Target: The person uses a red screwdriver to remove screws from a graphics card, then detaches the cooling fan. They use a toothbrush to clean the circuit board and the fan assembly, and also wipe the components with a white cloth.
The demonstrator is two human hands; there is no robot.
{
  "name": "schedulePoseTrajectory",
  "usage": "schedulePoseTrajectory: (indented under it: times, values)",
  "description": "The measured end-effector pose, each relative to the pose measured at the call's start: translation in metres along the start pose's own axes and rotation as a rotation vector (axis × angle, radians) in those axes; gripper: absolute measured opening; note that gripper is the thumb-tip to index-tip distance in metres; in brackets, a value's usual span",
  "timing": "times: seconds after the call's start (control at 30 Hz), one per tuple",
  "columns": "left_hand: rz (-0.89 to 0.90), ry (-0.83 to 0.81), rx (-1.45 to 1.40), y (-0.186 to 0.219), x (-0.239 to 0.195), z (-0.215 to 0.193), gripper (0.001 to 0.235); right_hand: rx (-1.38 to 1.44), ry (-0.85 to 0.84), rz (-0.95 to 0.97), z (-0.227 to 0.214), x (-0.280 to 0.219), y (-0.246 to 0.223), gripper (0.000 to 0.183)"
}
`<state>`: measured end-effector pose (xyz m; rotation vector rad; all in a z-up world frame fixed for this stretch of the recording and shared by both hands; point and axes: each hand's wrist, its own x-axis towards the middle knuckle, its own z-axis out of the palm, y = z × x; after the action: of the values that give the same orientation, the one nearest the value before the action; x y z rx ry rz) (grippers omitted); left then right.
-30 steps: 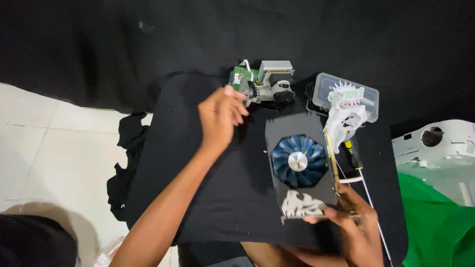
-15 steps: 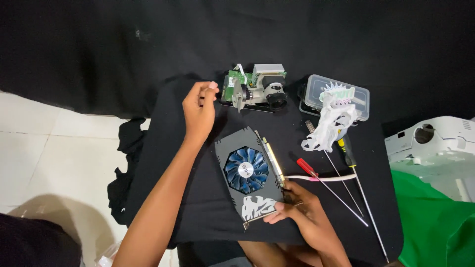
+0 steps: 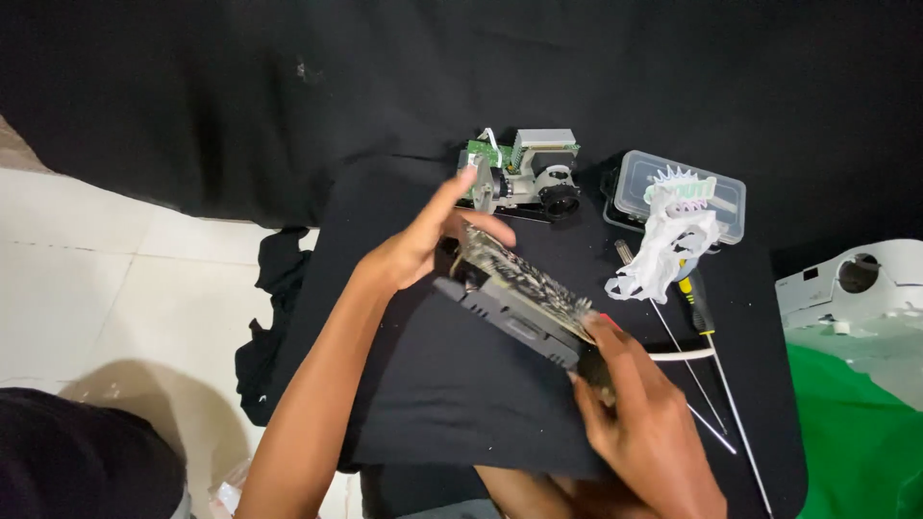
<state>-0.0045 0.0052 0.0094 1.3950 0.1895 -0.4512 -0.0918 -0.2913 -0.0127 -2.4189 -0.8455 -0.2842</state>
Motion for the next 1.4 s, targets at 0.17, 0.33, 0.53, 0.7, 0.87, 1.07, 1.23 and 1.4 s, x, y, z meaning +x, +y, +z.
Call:
schedulePoseTrajectory:
  times: [0.17,0.33,0.53,0.7,0.87,1.07,1.23,1.4]
  values:
    - [-0.084,-0.142,-0.231,-0.029,0.027,-0.03,0.062,-0.174,-0.008,-0.19,0.014,0.018,0.017,0.056]
    - [0.286,-0.272,0.338,-0.037,0.033,-0.04,0.041,-0.208,0.037,-0.313,0.029,0.033,0.038,0.047]
    - [0.226,-0.182,0.374,-0.036,0.026,-0.044,0.042,-0.041,0.033,-0.223,0.001,0.04,0.043,0.062]
    - [0.274,-0.235,0.371,-0.037,0.03,-0.044,0.043,-0.08,0.142,0.027,-0.005,0.02,0.071,0.031]
    - [0.251,-0.206,0.419,-0.036,0.03,-0.042,0.046,-0.154,0.119,0.054,0.01,0.006,0.101,0.02]
    - [0.26,-0.229,0.404,-0.039,0.03,-0.045,0.047,-0.076,0.099,0.048,0.012,0.004,0.1,0.005]
    - [0.245,-0.206,0.427,-0.038,0.029,-0.044,0.047,-0.377,0.296,0.128,-0.002,-0.01,0.124,0.011]
    - [0.245,-0.221,0.425,-0.036,0.028,-0.043,0.048,-0.339,0.198,0.268,-0.013,-0.011,0.131,0.023]
